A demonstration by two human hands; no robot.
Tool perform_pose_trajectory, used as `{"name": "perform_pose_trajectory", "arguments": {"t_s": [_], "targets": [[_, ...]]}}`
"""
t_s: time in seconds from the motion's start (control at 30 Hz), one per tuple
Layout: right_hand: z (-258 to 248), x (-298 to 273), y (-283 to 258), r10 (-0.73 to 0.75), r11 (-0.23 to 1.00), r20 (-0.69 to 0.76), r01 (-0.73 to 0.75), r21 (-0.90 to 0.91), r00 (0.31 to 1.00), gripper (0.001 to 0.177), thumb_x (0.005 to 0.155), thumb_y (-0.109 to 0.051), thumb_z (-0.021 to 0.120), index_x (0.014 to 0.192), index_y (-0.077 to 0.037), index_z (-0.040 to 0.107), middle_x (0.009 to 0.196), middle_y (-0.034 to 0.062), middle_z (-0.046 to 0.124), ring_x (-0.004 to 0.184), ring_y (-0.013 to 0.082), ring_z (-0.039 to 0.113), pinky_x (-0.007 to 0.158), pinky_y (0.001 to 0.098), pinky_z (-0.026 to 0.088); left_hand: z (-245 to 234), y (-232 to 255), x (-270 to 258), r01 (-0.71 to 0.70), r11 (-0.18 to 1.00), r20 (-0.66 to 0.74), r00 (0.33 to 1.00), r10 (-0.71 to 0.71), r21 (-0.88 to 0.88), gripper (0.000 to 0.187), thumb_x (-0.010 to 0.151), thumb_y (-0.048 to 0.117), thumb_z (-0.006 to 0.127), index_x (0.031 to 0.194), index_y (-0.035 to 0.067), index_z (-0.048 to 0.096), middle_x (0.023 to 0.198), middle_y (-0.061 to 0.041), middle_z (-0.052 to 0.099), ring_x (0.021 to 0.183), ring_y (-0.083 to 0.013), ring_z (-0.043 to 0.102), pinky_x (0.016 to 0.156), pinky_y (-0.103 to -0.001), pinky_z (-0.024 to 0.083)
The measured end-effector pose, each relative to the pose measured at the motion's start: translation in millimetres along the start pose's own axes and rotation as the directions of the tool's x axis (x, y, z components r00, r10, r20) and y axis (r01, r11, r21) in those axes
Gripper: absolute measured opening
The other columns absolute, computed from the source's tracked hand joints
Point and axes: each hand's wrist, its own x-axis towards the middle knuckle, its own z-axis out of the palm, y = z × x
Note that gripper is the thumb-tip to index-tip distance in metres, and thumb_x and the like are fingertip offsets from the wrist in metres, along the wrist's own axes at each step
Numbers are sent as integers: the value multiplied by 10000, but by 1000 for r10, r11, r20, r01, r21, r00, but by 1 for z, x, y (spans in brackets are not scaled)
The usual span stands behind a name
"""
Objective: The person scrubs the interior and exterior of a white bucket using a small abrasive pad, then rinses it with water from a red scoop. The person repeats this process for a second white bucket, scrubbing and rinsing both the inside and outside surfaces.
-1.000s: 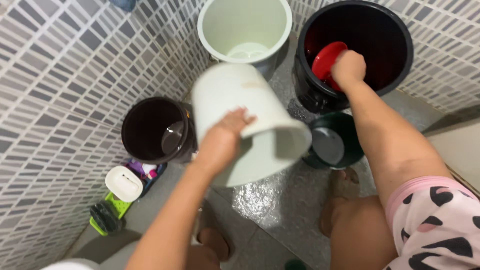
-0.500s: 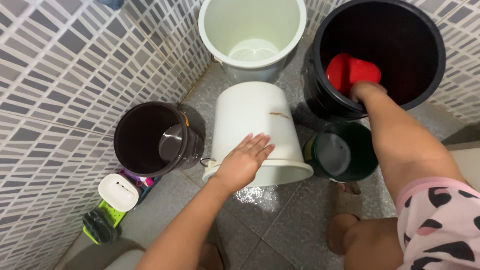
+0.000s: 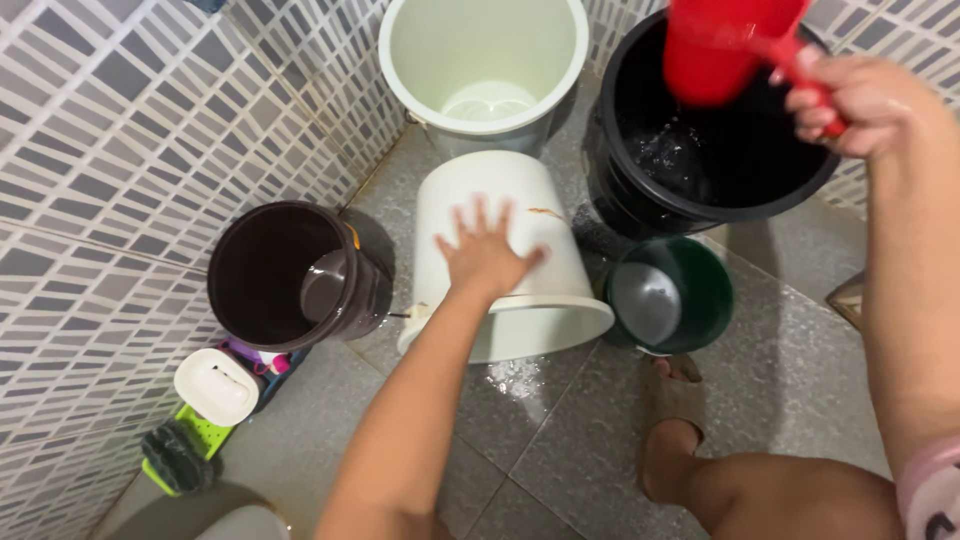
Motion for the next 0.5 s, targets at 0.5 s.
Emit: {"name": "perform_pose_trajectory", "arguments": {"t_s": [0.5], "targets": [[277,21,25,-399,785,305,150,601,865,535,715,225,511,1148,-75,599,1034,66,634,954,238,639,907,355,549,33,8,35,-258,942,-180,938,298,215,669,961,539,542,1548,225,471,1676,-153,246,1584,-284,154,1236,-639,72]]}}
